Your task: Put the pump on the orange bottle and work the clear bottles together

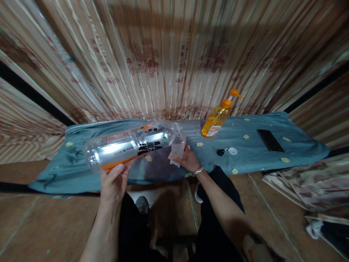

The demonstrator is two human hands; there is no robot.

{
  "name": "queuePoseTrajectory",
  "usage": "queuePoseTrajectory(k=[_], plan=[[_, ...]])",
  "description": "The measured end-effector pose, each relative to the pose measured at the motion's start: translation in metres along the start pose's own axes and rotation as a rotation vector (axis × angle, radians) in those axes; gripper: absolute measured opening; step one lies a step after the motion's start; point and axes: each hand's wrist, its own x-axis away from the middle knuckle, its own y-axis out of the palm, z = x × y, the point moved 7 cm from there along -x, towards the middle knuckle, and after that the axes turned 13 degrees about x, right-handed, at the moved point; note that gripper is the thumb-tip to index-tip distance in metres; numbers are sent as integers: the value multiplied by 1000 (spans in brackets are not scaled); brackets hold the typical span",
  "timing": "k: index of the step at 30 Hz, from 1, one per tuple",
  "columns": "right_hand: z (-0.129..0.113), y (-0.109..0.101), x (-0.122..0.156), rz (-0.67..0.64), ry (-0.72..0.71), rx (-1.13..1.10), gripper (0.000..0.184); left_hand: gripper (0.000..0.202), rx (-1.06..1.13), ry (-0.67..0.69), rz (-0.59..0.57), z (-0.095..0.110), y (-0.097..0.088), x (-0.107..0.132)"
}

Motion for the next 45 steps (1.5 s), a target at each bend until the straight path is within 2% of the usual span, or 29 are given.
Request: queuePoseTrajectory(k=[8,16,45], plan=[[2,2,0,-3,-9,-41,83,35,40,-12,28,-6,-11,-4],[3,2,1,-7,-9,-20,84,44,56,-25,55,-6,-9,-3],[1,1,2,13,-28,-14,78,39,52,-8,36,-7,-12,-3]])
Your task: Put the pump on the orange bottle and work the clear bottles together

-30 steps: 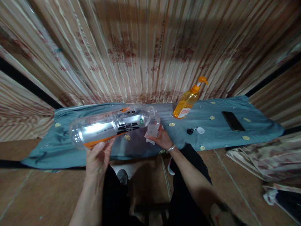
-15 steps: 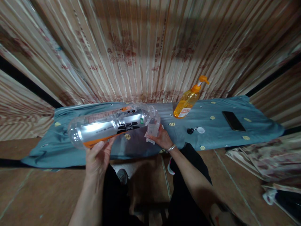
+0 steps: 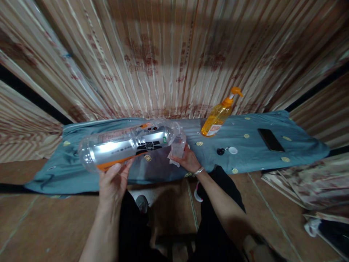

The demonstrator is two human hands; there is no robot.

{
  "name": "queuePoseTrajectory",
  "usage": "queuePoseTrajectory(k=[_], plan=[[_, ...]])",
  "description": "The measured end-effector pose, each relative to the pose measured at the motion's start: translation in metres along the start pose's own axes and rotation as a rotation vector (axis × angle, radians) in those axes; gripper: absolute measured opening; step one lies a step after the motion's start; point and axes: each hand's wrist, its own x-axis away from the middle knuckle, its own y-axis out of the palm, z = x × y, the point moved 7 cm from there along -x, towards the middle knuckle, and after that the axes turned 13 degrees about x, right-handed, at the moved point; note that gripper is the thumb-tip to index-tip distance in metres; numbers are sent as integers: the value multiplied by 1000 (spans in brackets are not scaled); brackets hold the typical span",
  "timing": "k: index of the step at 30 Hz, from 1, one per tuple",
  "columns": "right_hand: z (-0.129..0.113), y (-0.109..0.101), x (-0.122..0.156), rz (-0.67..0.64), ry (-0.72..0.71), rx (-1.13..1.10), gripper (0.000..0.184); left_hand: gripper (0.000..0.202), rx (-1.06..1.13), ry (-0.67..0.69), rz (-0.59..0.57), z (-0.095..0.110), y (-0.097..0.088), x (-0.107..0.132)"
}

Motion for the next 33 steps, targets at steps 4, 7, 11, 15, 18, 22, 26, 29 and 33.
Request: queuePoseTrajectory(k=[4,7,11,15,18,22,26,29,33], plan=[[0,0,0,-8,-3,4,78,38,4,-18,-10,0,1,0],[0,0,0,-3,-13,6,80,39,5,-17,8,1,0,0],[0,1,0,-20,7,-30,79,37,-10,-12,-13,1,2,1],[-1,1,0,-39,17,-71,80,38,5,3,8,1,2,1],[-1,2,0,-40,9,-76,79,40,13,-14,22,0,3,1],[1,3,0,-25,-8,-49,81,42,24,-13,33,1,4,1],[1,3,-1,-13,-21,-14,83,43,30,-27,52,1,5,1],[1,3,-1,-17,-29,-15,82,44,40,-33,63,1,5,1],[1,3,-1,-9,-46,0,80,43,35,-22,46,1,4,1]])
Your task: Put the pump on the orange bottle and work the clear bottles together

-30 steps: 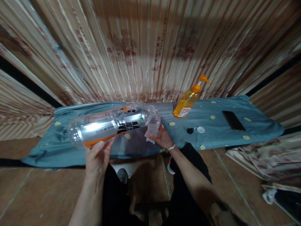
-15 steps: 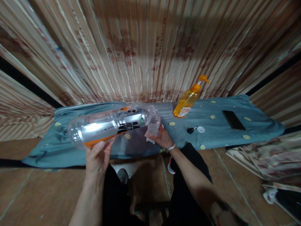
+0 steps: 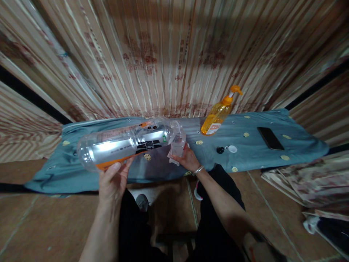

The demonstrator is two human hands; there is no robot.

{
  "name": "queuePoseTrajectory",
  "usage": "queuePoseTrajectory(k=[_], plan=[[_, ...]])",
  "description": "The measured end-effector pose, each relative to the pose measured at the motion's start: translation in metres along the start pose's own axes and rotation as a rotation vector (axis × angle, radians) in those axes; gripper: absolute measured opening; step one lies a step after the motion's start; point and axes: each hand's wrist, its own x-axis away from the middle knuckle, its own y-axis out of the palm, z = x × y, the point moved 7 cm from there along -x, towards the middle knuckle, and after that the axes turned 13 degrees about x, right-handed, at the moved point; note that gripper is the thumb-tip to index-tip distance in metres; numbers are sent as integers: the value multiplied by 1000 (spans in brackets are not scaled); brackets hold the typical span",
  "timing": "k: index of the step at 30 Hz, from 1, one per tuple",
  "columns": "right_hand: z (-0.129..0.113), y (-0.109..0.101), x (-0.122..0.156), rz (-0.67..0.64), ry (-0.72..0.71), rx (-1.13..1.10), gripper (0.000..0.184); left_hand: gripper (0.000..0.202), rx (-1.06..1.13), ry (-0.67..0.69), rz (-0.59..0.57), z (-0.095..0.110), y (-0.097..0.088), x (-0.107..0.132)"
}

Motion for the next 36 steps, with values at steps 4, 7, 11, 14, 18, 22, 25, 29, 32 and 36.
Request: queuePoseTrajectory(k=[4,7,11,14,18,22,25,29,32,36], plan=[[0,1,0,0,8,6,81,42,-11,11,-27,0,-2,-1],[0,1,0,2,6,7,81,39,-3,9,-46,-1,-3,-2],[0,0,0,0,3,20,80,35,6,10,-73,-2,-4,-3],[0,0,0,-7,18,0,80,31,-16,23,-71,-1,-3,-3],[1,1,0,-28,45,-37,79,31,-34,25,-53,0,-1,-1],[0,-1,1,-24,49,-34,79,33,-34,20,-49,0,1,0],[0,-1,1,-22,44,-18,79,32,-34,25,-34,1,-1,0],[0,-1,0,-14,31,14,78,29,-48,28,-58,0,-2,-1],[0,-1,0,-10,36,25,79,30,-43,23,-62,-1,-2,-1],[1,-1,1,-22,52,20,78,30,-41,28,-54,0,-2,-1]])
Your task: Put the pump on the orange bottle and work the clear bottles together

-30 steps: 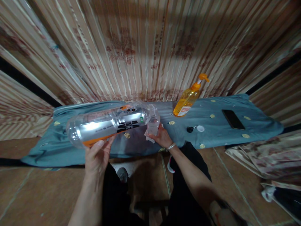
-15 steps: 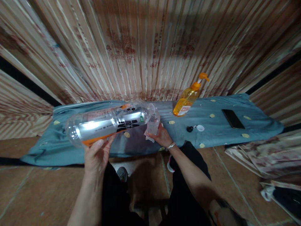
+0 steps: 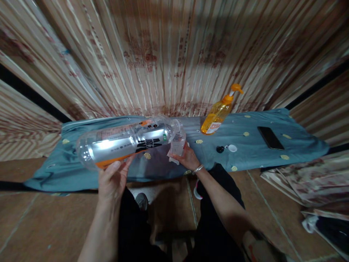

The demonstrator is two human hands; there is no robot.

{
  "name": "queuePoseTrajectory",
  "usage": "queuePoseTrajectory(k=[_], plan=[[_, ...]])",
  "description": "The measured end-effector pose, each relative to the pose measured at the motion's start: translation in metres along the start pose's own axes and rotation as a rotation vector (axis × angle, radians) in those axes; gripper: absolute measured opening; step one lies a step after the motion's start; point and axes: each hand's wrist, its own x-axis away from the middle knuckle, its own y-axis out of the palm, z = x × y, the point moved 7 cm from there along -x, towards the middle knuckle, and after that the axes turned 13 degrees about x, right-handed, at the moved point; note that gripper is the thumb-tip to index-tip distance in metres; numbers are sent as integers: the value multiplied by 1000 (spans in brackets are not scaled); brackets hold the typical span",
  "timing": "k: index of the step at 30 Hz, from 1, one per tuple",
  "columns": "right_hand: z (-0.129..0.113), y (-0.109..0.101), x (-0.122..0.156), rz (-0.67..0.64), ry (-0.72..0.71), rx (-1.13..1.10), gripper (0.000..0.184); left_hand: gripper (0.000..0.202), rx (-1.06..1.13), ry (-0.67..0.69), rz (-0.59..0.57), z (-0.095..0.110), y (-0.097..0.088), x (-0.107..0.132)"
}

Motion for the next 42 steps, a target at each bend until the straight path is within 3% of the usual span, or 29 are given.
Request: queuePoseTrajectory(k=[42], plan=[[-3,-2,0,-3,-3,15,80,34,3,-9,-13,-1,4,1]])
